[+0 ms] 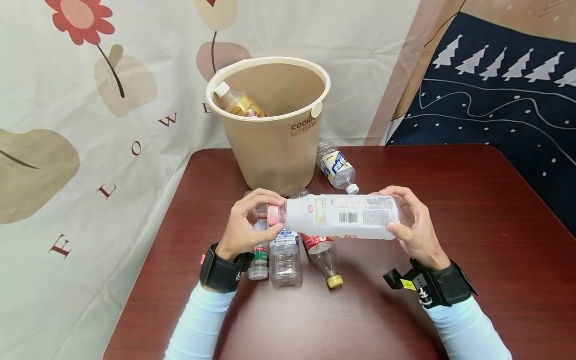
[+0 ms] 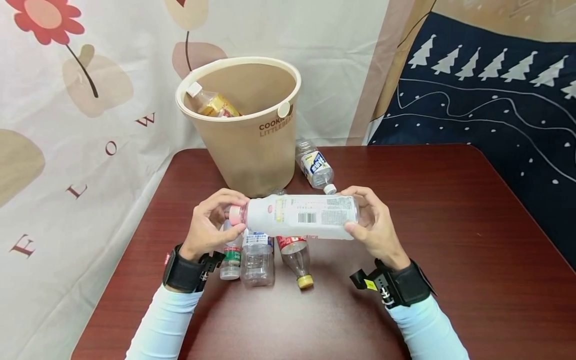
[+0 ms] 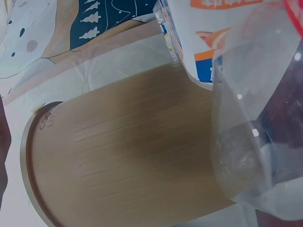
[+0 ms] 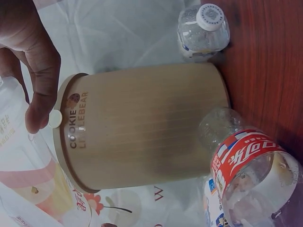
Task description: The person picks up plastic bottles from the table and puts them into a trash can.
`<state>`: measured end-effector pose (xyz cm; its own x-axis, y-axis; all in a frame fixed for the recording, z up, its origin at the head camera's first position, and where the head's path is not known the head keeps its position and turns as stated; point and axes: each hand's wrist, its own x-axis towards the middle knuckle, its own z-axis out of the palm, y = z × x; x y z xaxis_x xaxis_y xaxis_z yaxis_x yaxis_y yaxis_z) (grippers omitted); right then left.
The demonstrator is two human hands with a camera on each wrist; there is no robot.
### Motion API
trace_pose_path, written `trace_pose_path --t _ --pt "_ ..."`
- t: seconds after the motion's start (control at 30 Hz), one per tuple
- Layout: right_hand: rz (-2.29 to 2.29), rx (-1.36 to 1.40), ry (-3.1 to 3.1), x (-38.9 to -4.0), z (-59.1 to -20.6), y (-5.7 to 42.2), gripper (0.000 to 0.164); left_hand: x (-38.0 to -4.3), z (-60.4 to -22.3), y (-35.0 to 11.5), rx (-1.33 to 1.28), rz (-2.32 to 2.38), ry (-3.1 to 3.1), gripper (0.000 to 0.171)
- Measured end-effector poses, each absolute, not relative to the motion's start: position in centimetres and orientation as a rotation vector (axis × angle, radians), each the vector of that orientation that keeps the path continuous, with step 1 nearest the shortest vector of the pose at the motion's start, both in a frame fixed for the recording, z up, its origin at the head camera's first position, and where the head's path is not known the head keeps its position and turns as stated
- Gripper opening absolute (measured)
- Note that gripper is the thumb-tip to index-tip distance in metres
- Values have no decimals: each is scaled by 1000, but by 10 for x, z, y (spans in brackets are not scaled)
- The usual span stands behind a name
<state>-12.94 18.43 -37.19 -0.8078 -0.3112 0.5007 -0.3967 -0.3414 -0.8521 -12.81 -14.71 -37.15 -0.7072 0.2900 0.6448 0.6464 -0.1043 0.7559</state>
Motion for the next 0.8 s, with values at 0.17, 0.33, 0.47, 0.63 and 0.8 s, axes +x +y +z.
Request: trace_pose_path --t 0.17,0.33,0.47,0.63,0.8 --pt "2351 949 -1779 -128 -373 184 44 -128 -373 -147 -1032 -1858 -1918 39" --pt "2362 921 -1824 -128 -372 183 46 -127 -373 -147 -1033 -1840 -1931 39" --pt "2353 933 -1834 -127 -373 183 48 -127 -373 -147 -1028 -1831 -1936 39" --pt "2351 966 -1825 -128 -375 182 48 -127 -371 -148 -1018 -1809 -1947 38" --pt "2370 994 -1780 -129 -377 180 50 -126 -371 -151 -1011 -1826 -1950 39"
